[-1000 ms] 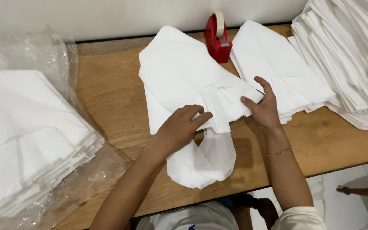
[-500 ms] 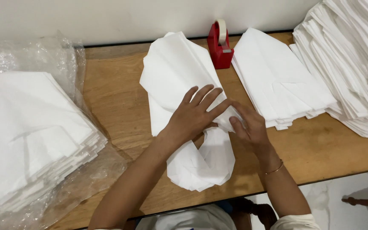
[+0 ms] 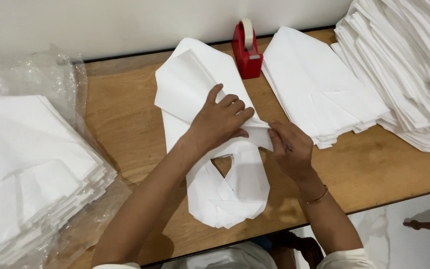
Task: Folding and stacking white non-woven or plastic bags on a table.
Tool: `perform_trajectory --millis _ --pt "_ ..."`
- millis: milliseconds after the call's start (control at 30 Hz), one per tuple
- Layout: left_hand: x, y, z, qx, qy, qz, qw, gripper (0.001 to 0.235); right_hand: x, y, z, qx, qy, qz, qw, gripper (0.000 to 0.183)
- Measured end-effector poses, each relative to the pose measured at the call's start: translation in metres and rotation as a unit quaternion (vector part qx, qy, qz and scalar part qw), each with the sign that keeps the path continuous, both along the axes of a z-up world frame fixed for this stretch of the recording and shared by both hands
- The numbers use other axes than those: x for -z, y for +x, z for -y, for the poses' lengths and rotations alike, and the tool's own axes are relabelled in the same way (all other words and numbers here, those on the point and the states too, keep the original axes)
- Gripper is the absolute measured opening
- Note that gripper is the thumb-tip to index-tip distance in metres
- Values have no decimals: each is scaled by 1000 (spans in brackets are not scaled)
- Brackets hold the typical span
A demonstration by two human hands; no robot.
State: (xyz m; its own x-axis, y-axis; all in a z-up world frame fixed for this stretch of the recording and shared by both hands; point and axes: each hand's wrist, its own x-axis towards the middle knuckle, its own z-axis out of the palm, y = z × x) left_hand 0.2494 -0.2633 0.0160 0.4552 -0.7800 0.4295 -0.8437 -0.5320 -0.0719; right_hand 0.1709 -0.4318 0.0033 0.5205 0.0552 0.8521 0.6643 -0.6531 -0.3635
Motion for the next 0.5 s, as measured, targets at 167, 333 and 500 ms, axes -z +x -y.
perform_trajectory --millis 167,333,500 --pt "-9 2 -4 -39 26 13 999 30 -10 -1 6 -78 -11 -47 996 27" --pt "10 8 1 -42 22 43 998 28 -6 -3 4 16 -123 -15 992 15" --pt "-2 -2 -3 -48 23 49 997 28 4 5 12 34 -104 15 994 14"
